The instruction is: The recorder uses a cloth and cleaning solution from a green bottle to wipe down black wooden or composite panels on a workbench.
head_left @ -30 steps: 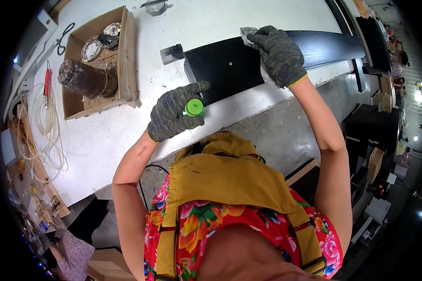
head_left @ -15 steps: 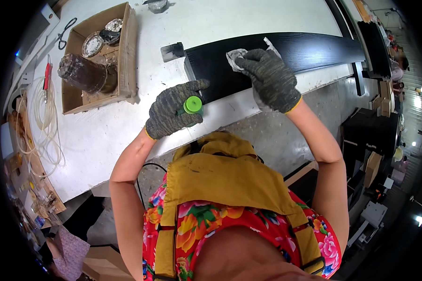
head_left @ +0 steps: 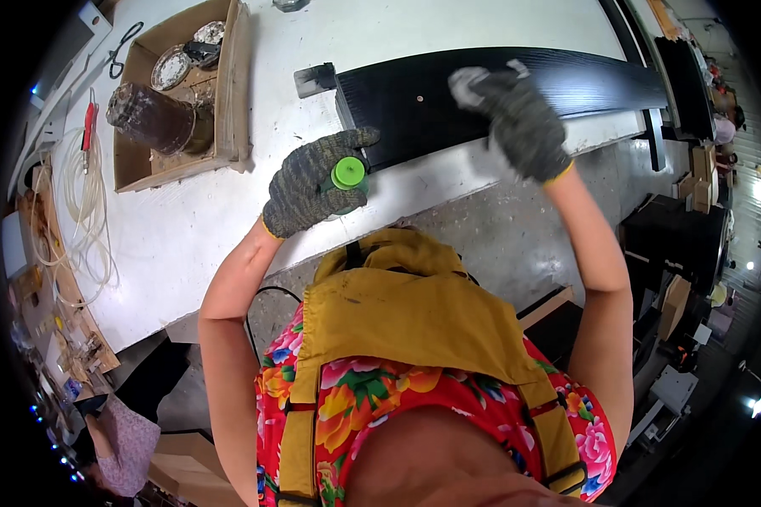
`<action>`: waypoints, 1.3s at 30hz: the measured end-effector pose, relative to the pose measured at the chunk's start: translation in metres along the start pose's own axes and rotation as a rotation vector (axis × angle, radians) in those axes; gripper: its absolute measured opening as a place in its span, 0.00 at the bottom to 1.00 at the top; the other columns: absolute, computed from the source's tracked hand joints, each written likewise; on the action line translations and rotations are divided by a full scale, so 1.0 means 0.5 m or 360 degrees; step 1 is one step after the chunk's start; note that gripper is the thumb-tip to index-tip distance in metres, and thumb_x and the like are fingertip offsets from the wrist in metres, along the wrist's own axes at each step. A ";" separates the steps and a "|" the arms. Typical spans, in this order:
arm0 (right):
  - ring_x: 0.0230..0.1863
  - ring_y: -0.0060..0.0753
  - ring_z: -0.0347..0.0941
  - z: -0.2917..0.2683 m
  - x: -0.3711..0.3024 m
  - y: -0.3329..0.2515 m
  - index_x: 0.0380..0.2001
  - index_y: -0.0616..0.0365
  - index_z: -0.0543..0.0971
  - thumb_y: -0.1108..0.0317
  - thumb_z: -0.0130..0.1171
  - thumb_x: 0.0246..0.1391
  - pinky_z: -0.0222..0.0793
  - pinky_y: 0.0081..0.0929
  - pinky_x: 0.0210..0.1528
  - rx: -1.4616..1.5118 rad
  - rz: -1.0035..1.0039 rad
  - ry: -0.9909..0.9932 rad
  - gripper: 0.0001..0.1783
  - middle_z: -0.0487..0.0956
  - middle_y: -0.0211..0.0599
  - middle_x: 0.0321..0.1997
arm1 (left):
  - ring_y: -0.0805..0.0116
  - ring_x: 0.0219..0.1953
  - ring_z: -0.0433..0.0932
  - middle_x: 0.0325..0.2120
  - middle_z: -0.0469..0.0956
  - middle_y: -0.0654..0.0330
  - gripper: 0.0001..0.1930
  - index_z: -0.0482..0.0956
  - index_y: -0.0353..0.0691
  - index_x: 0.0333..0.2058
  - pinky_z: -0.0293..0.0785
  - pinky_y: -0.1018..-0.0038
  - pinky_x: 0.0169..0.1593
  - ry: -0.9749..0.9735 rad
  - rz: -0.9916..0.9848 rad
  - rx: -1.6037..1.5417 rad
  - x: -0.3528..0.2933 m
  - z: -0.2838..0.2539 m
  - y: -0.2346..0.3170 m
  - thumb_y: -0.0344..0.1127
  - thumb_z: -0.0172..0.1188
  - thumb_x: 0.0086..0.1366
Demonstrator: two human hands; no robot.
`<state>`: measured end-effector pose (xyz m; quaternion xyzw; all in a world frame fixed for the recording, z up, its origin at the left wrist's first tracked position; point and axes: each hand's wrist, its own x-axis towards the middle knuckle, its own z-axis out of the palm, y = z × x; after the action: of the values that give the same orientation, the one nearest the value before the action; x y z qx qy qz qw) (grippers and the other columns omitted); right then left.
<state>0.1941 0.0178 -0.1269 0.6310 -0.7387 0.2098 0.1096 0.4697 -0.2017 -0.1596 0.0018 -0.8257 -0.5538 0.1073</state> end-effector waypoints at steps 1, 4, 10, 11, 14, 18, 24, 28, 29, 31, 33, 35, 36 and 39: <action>0.49 0.33 0.77 -0.015 0.002 0.036 0.47 0.44 0.81 0.66 0.56 0.55 0.60 0.45 0.66 -0.0166 -0.0002 -0.0025 0.15 0.82 0.29 0.46 | 0.58 0.41 0.81 0.39 0.81 0.58 0.35 0.74 0.46 0.60 0.76 0.67 0.49 -0.0009 -0.0009 0.0007 0.002 0.000 -0.001 0.41 0.74 0.52; 0.50 0.29 0.76 0.005 0.007 -0.008 0.49 0.44 0.81 0.68 0.56 0.57 0.60 0.40 0.66 -0.0095 0.0027 0.0138 0.16 0.82 0.31 0.49 | 0.60 0.40 0.81 0.38 0.81 0.58 0.34 0.74 0.46 0.59 0.76 0.68 0.49 0.0033 -0.0001 0.0008 -0.006 0.004 -0.009 0.40 0.73 0.53; 0.55 0.28 0.73 0.011 -0.049 -0.117 0.48 0.49 0.80 0.71 0.60 0.51 0.60 0.37 0.68 0.0189 -0.0085 -0.0106 0.19 0.80 0.28 0.51 | 0.64 0.39 0.81 0.37 0.81 0.60 0.32 0.75 0.46 0.59 0.77 0.70 0.48 0.0033 -0.0062 -0.0062 -0.006 0.010 -0.001 0.38 0.72 0.54; 0.55 0.31 0.73 -0.010 -0.049 -0.064 0.49 0.50 0.80 0.72 0.59 0.51 0.60 0.38 0.68 0.0047 -0.0133 -0.0090 0.20 0.80 0.30 0.52 | 0.65 0.38 0.81 0.37 0.82 0.60 0.32 0.75 0.46 0.59 0.77 0.70 0.47 0.0054 -0.0022 -0.0071 -0.004 0.010 -0.001 0.38 0.72 0.54; 0.56 0.36 0.73 -0.053 -0.026 0.074 0.51 0.52 0.79 0.72 0.52 0.53 0.60 0.40 0.69 -0.0214 0.0001 -0.0062 0.20 0.79 0.33 0.55 | 0.65 0.38 0.81 0.38 0.82 0.61 0.31 0.75 0.45 0.59 0.77 0.71 0.47 0.0061 0.0004 -0.0068 0.000 0.007 0.003 0.38 0.71 0.55; 0.52 0.41 0.74 0.017 0.053 -0.026 0.48 0.47 0.82 0.69 0.52 0.57 0.64 0.37 0.64 -0.0673 -0.0074 -0.0171 0.17 0.78 0.36 0.51 | 0.65 0.39 0.81 0.37 0.82 0.60 0.31 0.75 0.45 0.59 0.77 0.70 0.48 0.0081 -0.0027 -0.0054 0.000 0.013 -0.007 0.37 0.71 0.55; 0.48 0.39 0.76 -0.009 0.086 -0.007 0.47 0.39 0.82 0.65 0.54 0.55 0.65 0.45 0.60 0.0059 0.0528 -0.0317 0.16 0.79 0.36 0.47 | 0.64 0.40 0.81 0.39 0.82 0.59 0.31 0.75 0.46 0.59 0.76 0.69 0.49 0.0086 -0.0010 -0.0034 -0.011 0.011 0.001 0.37 0.70 0.55; 0.49 0.42 0.75 0.001 0.089 -0.049 0.46 0.45 0.82 0.66 0.52 0.54 0.68 0.40 0.57 -0.0305 0.0078 -0.0225 0.17 0.79 0.37 0.46 | 0.63 0.45 0.80 0.49 0.78 0.56 0.26 0.78 0.42 0.51 0.75 0.68 0.52 0.0045 -0.0110 -0.0089 -0.001 0.009 0.003 0.45 0.69 0.55; 0.48 0.43 0.75 0.014 0.085 -0.075 0.47 0.45 0.82 0.67 0.53 0.53 0.68 0.37 0.56 -0.0384 -0.0016 -0.0244 0.18 0.79 0.37 0.47 | 0.62 0.50 0.79 0.58 0.75 0.53 0.25 0.81 0.36 0.42 0.74 0.67 0.55 0.0000 -0.0211 -0.0112 -0.008 0.008 0.008 0.53 0.68 0.55; 0.49 0.44 0.75 -0.001 0.091 -0.058 0.48 0.45 0.82 0.67 0.53 0.53 0.68 0.37 0.56 -0.0270 0.0067 -0.0286 0.18 0.79 0.38 0.48 | 0.62 0.49 0.80 0.58 0.75 0.54 0.25 0.81 0.36 0.43 0.74 0.67 0.55 0.0000 -0.0180 -0.0057 -0.010 0.005 0.008 0.52 0.68 0.56; 0.48 0.46 0.74 -0.008 0.098 -0.008 0.49 0.46 0.81 0.67 0.53 0.54 0.69 0.40 0.56 -0.0230 0.0307 -0.0359 0.19 0.78 0.39 0.49 | 0.63 0.48 0.80 0.58 0.75 0.54 0.25 0.80 0.36 0.43 0.74 0.67 0.55 0.0008 -0.0138 0.0002 -0.007 0.004 0.009 0.52 0.67 0.57; 0.49 0.47 0.74 -0.011 0.101 0.007 0.51 0.46 0.80 0.68 0.53 0.55 0.69 0.40 0.56 -0.0400 0.0386 -0.0442 0.20 0.78 0.39 0.48 | 0.63 0.47 0.80 0.58 0.76 0.54 0.24 0.80 0.36 0.46 0.75 0.68 0.54 0.0002 -0.0212 -0.0054 -0.005 0.005 0.012 0.48 0.67 0.57; 0.49 0.47 0.74 -0.011 0.099 -0.012 0.51 0.46 0.80 0.68 0.53 0.54 0.69 0.40 0.56 -0.0455 0.0400 -0.0475 0.20 0.78 0.39 0.48 | 0.63 0.47 0.80 0.58 0.76 0.54 0.24 0.80 0.36 0.46 0.75 0.68 0.54 0.0016 -0.0217 -0.0053 -0.005 0.004 0.012 0.48 0.67 0.57; 0.48 0.46 0.74 0.016 0.109 -0.088 0.49 0.47 0.80 0.67 0.53 0.53 0.70 0.37 0.55 -0.0418 -0.0048 -0.0282 0.19 0.78 0.38 0.47 | 0.64 0.45 0.80 0.56 0.77 0.55 0.25 0.78 0.37 0.50 0.76 0.69 0.52 0.0032 -0.0107 0.0008 -0.007 0.004 0.012 0.47 0.65 0.59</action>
<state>0.2283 -0.0392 -0.1029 0.6383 -0.7571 0.0533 0.1287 0.4732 -0.1970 -0.1556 0.0355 -0.8254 -0.5550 0.0968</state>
